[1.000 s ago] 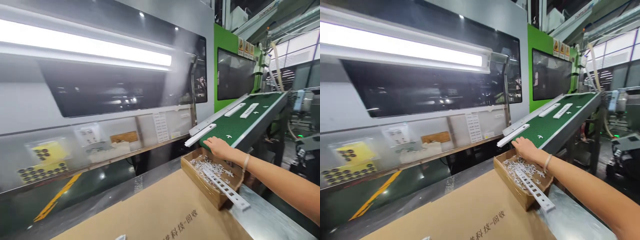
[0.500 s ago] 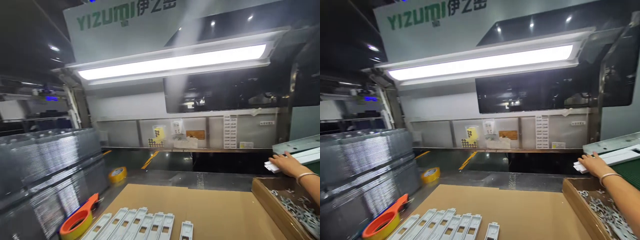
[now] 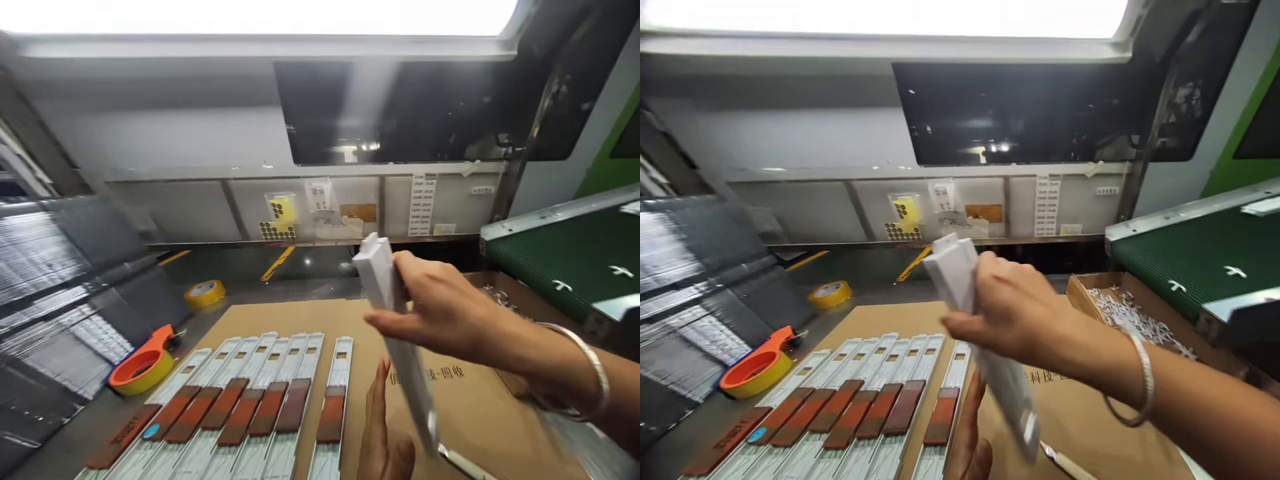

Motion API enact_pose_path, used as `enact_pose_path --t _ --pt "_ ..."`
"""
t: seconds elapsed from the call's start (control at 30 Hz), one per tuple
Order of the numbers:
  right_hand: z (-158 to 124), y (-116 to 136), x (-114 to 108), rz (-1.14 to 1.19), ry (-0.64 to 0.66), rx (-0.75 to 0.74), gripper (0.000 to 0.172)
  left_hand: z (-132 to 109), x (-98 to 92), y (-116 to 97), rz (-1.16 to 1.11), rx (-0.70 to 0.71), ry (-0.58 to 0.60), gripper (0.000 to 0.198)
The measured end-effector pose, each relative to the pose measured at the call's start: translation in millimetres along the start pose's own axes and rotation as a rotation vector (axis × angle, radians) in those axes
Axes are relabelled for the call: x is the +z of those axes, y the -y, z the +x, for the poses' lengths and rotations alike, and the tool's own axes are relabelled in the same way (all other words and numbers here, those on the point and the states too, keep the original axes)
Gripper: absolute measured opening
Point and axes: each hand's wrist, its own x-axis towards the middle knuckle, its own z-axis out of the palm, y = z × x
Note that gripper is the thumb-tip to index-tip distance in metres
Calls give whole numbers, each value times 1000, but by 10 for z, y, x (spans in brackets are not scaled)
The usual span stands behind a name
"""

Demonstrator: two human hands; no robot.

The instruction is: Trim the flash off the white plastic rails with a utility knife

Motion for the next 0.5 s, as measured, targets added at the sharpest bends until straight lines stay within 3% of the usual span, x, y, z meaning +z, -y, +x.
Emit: enact_pose_path --t 0.07,0.17,0.3,0.5 --pt "-70 214 92 100 -1 66 45 -155 166 69 -171 -99 -25 67" --pt "-184 214 329 241 6 55 48 -381 208 97 -420 -221 0 54" --pt "-522 -193 809 305 9 67 41 -493 0 53 -686 -333 121 52" --pt "-1740 -967 1785 28 44 228 32 -521 -344 -72 -740 -464 -35 51"
